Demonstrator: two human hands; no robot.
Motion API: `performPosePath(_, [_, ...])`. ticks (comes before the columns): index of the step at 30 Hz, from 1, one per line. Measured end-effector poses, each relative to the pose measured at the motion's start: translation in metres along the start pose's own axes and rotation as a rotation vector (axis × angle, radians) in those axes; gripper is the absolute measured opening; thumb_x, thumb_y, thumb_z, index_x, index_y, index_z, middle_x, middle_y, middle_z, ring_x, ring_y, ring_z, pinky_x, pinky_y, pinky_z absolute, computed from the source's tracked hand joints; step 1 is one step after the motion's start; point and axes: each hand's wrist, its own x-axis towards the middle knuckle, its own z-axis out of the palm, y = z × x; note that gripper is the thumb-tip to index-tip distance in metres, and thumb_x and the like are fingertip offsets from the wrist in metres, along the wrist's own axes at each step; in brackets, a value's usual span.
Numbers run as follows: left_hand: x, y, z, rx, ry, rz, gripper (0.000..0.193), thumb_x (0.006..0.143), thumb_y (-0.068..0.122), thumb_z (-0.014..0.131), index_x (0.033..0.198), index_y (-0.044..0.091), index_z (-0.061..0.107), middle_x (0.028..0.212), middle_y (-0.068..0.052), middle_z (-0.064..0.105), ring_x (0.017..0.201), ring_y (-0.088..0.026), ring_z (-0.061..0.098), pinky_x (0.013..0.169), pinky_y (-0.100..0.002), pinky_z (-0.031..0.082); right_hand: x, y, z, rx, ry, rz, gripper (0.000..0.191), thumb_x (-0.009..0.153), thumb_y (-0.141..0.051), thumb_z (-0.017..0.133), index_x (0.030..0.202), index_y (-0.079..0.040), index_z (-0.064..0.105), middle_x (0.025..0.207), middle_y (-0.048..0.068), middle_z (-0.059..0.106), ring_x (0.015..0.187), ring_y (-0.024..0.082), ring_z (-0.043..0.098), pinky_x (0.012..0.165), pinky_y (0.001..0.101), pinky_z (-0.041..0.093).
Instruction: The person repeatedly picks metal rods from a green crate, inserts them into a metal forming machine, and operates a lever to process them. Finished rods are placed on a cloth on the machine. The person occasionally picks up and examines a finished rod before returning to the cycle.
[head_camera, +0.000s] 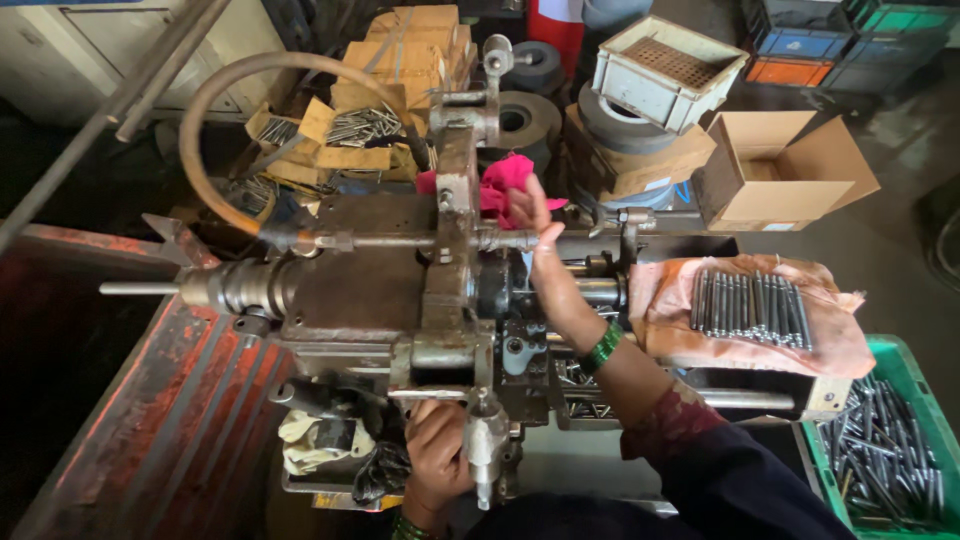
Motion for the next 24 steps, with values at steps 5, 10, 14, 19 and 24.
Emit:
performPosePath(5, [-0.005, -0.002, 0.003, 0.015, 0.004, -0.003, 0.015, 0.072, 0.012, 0.074, 0.077, 0.001, 0.065, 0.078, -0.012, 0.065, 0.071, -0.027, 0.06, 0.065, -0.038, 0.045, 0.001, 0.002, -0.001, 0.169, 0.02, 0.044, 0.095, 0.097, -0.077, 0.022, 0.167, -0.017, 0.0, 0.174, 0.018, 0.011, 0.162, 0.034, 0.014, 0.13, 0.0482, 0.015])
performPosePath(10, [-0.009, -0.005, 0.003, 0.001, 0.0, 0.0, 0.013, 0.077, 0.011, 0.072, 0.076, 0.002, 0.063, 0.08, -0.011, 0.066, 0.075, -0.026, 0.061, 0.069, -0.037, 0.046, 0.007, 0.001, 0.002, 0.168, 0.066, 0.038, 0.095, 0.097, -0.077, 0.021, 0.167, -0.015, 0.005, 0.172, 0.019, 0.018, 0.16, 0.035, 0.018, 0.129, 0.0488, 0.017])
performPosePath(14, [-0.012, -0.007, 0.005, -0.007, 0.022, -0.006, 0.011, 0.076, 0.012, 0.073, 0.077, 0.003, 0.067, 0.079, -0.009, 0.068, 0.073, -0.023, 0.061, 0.066, -0.036, 0.046, -0.001, -0.001, -0.003, 0.195, 0.079, 0.055, 0.086, 0.102, -0.07, 0.027, 0.166, -0.013, 0.018, 0.168, 0.017, 0.029, 0.154, 0.032, 0.031, 0.127, 0.0455, 0.024])
performPosePath(19, [-0.015, -0.003, 0.0, 0.018, -0.038, -0.039, 0.015, 0.075, 0.013, 0.077, 0.085, 0.002, 0.073, 0.081, -0.01, 0.067, 0.076, -0.026, 0.062, 0.069, -0.038, 0.048, -0.036, -0.021, -0.034, -0.367, -0.008, 0.088, 0.042, 0.104, -0.027, 0.061, 0.143, -0.009, 0.059, 0.132, 0.015, 0.053, 0.115, 0.024, 0.055, 0.101, 0.0368, 0.049])
performPosePath(24, [-0.027, -0.013, 0.0, 0.046, -0.009, 0.01, 0.022, 0.07, 0.009, 0.078, 0.091, 0.004, 0.075, 0.091, -0.015, 0.069, 0.087, -0.031, 0.066, 0.076, -0.041, 0.052, -0.08, -0.063, -0.071, -0.94, -0.036, -0.166, 0.022, 0.097, -0.017, 0.071, 0.117, -0.008, 0.072, 0.125, 0.012, 0.068, 0.119, 0.027, 0.064, 0.099, 0.0377, 0.053])
